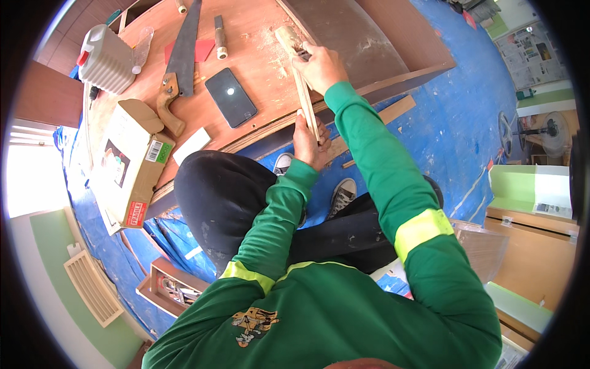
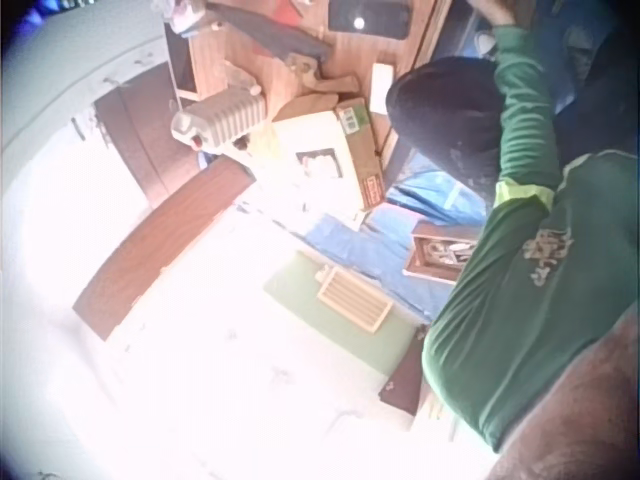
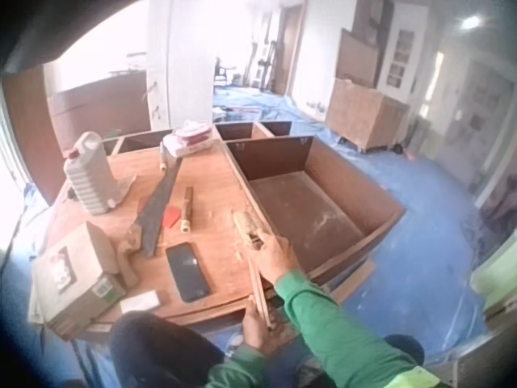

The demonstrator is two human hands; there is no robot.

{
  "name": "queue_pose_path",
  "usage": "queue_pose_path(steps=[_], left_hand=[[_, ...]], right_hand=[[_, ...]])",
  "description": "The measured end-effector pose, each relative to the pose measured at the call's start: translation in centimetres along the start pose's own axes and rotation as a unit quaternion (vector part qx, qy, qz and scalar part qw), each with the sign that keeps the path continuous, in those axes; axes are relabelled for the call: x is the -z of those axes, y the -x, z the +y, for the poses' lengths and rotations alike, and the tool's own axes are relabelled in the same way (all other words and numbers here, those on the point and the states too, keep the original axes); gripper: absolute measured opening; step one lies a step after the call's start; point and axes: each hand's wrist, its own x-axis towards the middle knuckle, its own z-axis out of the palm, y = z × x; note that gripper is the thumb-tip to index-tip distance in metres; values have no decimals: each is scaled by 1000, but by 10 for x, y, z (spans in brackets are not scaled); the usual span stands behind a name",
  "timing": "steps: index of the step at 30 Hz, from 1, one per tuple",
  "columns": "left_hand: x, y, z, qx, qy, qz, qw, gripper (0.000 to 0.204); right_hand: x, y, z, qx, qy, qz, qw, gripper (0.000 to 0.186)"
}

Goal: The person sits on the floor and uses a chisel to carve a small wooden piece. They then use a sanding block to smooth the edges of the wood.

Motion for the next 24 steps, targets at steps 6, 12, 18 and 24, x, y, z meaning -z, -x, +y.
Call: queue_pose_path(steps=[6, 12, 18, 24], left_hand=[[-23, 4, -6, -55, 50, 47, 996, 51], [-8, 3, -1, 9, -17, 33, 999, 55], [-8, 4, 2, -6, 12, -12, 1000, 51], [-27, 6, -5, -55, 82, 52, 994, 48]], right_hand=[[31, 137, 5, 29, -26, -38, 999, 60], [0, 16, -1, 6, -63, -50, 997, 60], [-5, 7, -8, 43, -23, -2, 999, 60], [21, 133, 2, 13, -22, -7, 1000, 58]])
